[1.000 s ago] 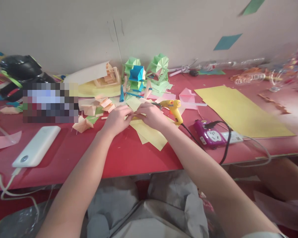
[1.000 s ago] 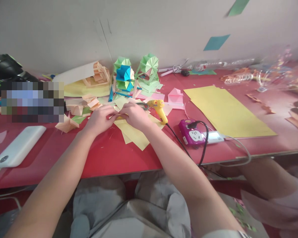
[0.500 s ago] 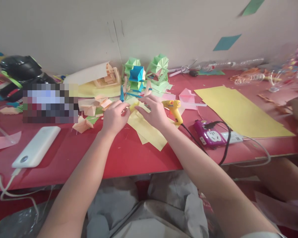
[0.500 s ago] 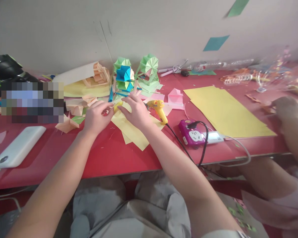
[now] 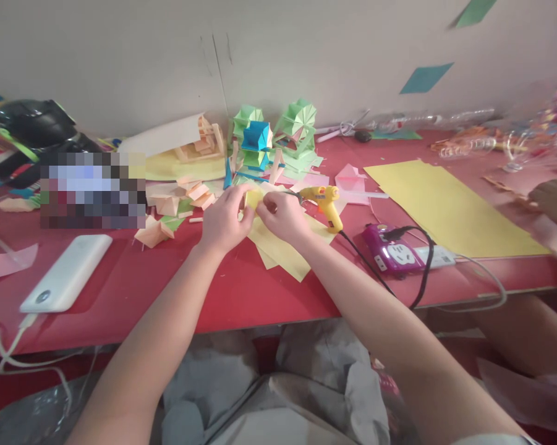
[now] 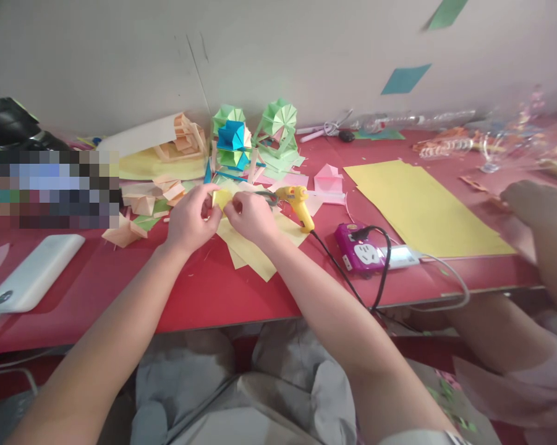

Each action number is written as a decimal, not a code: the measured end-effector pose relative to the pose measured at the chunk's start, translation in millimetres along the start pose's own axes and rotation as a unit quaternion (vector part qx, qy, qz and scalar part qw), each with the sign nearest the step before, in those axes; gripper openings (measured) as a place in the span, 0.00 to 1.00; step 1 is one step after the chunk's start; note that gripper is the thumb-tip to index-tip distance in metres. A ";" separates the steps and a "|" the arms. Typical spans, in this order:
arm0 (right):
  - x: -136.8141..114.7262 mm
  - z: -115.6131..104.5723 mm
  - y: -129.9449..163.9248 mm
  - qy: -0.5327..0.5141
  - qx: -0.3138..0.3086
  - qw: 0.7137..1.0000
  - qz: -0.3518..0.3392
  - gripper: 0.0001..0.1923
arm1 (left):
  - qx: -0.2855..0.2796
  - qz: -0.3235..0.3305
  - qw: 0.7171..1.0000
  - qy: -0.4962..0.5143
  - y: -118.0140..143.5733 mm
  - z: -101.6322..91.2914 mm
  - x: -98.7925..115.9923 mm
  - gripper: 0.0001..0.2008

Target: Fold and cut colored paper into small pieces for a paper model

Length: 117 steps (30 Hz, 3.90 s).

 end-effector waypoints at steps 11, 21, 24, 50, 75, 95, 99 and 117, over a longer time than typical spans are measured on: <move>-18.6 0.8 0.8 -0.010 -0.043 0.983 -0.176 0.09 | 0.013 0.022 0.986 0.167 -3.6 -18.6 -10.6 0.11; -10.6 10.0 -1.8 -0.145 -0.162 0.970 -0.107 0.13 | -0.169 -0.084 0.884 0.429 -2.8 14.3 -42.7 0.15; -10.4 9.0 -1.2 -0.188 -0.171 0.962 -0.094 0.15 | -0.203 -0.094 0.863 0.453 0.0 20.5 -44.3 0.17; -6.3 6.8 -1.0 -0.232 -0.141 0.961 -0.048 0.21 | -0.253 -0.060 0.882 0.392 -0.4 22.0 -31.7 0.19; -10.1 7.7 -0.9 -0.222 -0.157 0.960 -0.059 0.15 | -0.289 -0.047 0.877 0.382 1.9 25.8 -32.9 0.21; -1.7 -1.9 -3.5 -0.261 -0.029 0.963 -0.068 0.22 | 0.036 -0.095 0.922 0.374 -1.2 -7.1 -52.5 0.17; -1.9 -0.4 -3.4 -0.238 -0.024 0.967 -0.084 0.23 | 0.006 -0.086 0.923 0.375 -3.8 -0.6 -44.3 0.17; -6.7 -9.5 1.4 -0.148 0.034 0.981 -0.121 0.14 | -0.032 -0.082 0.920 0.382 -6.0 12.9 -50.8 0.15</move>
Point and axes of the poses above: each hand's wrist, its own y-axis away from the middle knuckle, its own z-axis out of the palm, x = y × z, the point moved 10 cm from there along -y, towards the middle knuckle, and after that the axes turned 13 degrees about -x, right-handed, at the moved point
